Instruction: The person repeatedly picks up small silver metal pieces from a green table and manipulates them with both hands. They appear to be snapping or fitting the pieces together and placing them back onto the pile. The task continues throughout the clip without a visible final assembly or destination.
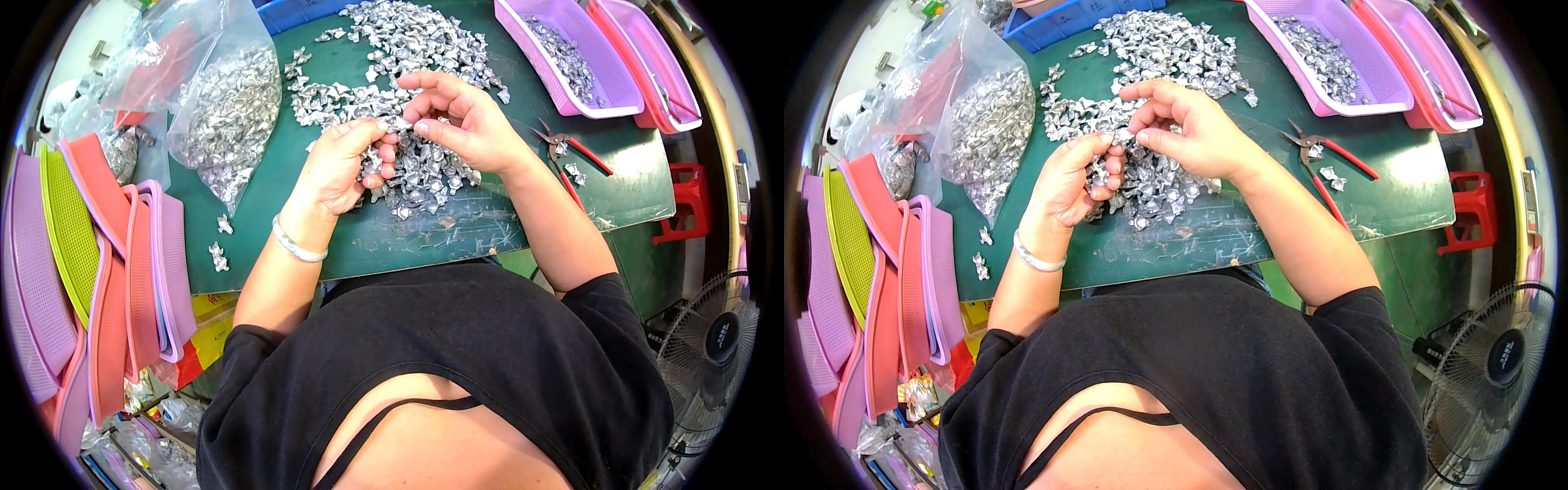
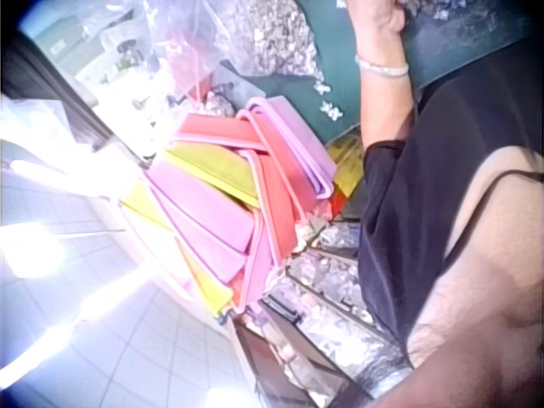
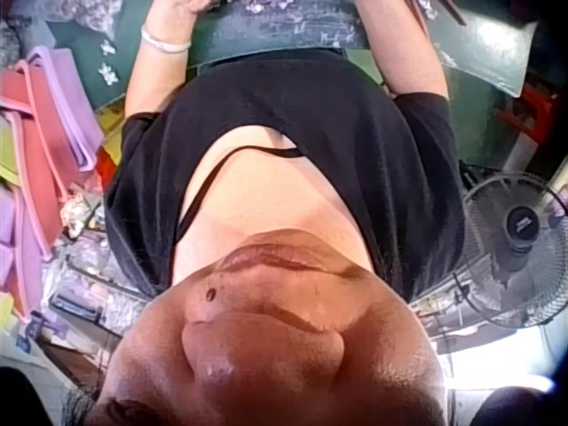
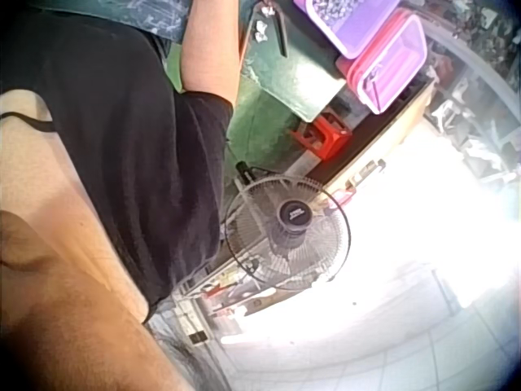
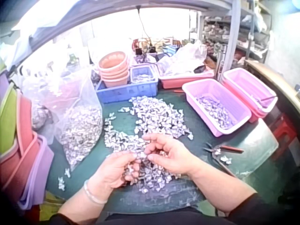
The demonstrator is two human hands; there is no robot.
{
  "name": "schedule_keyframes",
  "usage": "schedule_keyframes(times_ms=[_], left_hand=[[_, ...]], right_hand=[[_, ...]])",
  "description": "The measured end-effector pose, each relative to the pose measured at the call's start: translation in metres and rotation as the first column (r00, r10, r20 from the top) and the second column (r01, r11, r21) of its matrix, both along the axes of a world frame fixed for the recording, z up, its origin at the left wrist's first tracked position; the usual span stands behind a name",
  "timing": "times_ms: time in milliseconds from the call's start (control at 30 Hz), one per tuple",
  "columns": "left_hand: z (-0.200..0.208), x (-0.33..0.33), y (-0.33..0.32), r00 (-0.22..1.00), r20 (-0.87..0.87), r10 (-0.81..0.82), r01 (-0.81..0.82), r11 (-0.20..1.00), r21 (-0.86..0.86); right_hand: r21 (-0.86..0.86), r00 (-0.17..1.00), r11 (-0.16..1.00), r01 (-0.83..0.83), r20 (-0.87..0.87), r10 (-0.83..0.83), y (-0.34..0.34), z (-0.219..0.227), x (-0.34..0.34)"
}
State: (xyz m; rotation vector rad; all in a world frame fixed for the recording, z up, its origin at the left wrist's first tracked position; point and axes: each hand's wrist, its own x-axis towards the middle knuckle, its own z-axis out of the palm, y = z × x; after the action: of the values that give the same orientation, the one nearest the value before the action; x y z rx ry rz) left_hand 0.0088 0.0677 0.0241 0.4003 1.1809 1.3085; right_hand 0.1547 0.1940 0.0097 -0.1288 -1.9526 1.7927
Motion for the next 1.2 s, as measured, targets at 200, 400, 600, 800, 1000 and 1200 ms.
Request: schedule_keyframes(times_ms=[200, 400, 600, 800, 1000, 1200], left_hand=[[-0.001, -0.001, -0.001, 1.0, -0.01, 0.014, -0.014, 1.0, -0.017], [-0.003, -0.005, -0.004, 0.999, -0.03, 0.031, -0.029, 0.998, 0.053], [-0.01, -0.018, -0.01, 0.941, 0.337, -0.023, -0.085, 0.95, 0.301], [-0.014, -0.023, -0.009, 0.849, 0.517, -0.111, -0.096, 0.93, 0.356], [-0.01, -0.017, -0.011, 0.962, 0.271, 0.036, -0.082, 0.984, 0.161], [0.004, -0.003, -0.009, 0.995, -0.075, -0.061, 0.06, 0.998, -0.015]], right_hand=[[0.028, 1.0, 1.0, -0.01, -0.01, 0.01, -0.001, 0.001, 0.001], [0.086, 1.0, 0.996, -0.001, 0.01, 0.0, -0.002, 0.001, 0.0], [0.525, 0.982, 0.851, 0.004, 0.16, -0.104, -0.002, 0.0, 0.001], [0.769, 0.963, 0.613, 0.184, -0.016, -0.269, -0.015, -0.004, -0.011], [0.613, 0.965, 0.758, 0.224, -0.032, -0.259, -0.013, 0.0, -0.006], [0.681, 0.96, 0.677, 0.279, -0.175, -0.22, -0.017, 0.007, -0.006]])
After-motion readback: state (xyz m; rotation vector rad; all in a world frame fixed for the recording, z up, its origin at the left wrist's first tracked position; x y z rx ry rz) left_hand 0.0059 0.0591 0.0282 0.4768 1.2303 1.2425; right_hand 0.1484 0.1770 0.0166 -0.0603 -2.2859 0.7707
